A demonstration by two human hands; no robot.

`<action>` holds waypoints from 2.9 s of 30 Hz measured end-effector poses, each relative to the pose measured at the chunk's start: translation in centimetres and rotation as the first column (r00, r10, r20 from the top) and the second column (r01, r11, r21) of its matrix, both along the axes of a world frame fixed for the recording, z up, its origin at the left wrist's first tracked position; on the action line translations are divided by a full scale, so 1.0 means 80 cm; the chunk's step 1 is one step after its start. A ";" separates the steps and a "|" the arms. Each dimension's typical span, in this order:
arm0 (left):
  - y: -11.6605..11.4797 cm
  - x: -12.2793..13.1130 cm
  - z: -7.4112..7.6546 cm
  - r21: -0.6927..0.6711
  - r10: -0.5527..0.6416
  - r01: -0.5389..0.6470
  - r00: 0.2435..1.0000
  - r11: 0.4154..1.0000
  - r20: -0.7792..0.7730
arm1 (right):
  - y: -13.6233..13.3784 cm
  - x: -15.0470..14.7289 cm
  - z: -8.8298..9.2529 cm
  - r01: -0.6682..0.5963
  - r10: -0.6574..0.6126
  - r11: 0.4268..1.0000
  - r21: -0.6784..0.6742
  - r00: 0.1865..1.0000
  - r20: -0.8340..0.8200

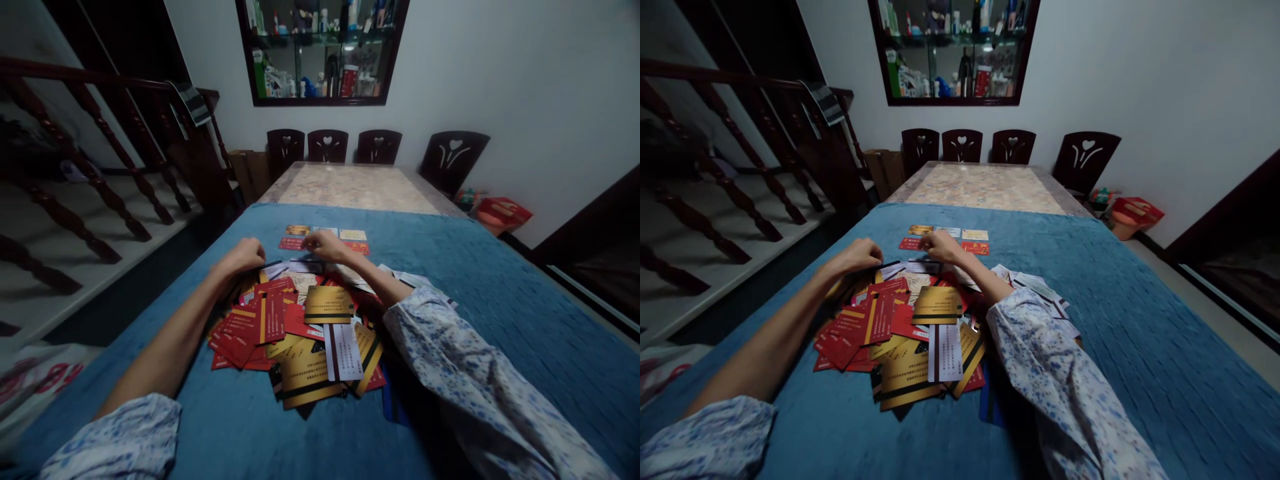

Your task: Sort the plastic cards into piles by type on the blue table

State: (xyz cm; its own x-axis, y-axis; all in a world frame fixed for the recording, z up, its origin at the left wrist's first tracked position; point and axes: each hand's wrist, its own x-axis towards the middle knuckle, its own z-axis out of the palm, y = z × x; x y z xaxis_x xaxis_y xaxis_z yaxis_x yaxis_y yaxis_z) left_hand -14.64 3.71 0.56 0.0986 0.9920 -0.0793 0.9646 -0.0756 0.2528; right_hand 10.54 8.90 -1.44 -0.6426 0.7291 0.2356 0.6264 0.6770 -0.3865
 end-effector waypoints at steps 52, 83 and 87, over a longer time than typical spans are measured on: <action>0.009 0.000 -0.030 0.081 0.003 0.004 0.997 0.997 -0.080 | -0.034 -0.112 -0.010 0.227 -0.191 0.970 -0.091 0.934 0.301; 0.000 0.000 -0.006 -0.032 -0.106 0.103 0.988 0.994 -0.110 | -0.035 -0.085 -0.023 0.083 -0.071 0.996 -0.035 0.961 0.266; -0.006 0.001 0.004 -0.072 -0.158 0.152 0.983 0.986 -0.093 | -0.035 -0.084 -0.023 0.073 -0.063 0.997 -0.029 0.963 0.263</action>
State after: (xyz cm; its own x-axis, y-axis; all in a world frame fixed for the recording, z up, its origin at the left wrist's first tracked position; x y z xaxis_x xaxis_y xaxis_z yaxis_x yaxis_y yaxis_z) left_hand -14.59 3.25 0.86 0.2393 0.9578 -0.1593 0.9627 -0.2127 0.1671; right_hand 3.84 6.09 -3.30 -0.6270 0.7782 0.0370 0.7530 0.6175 -0.2272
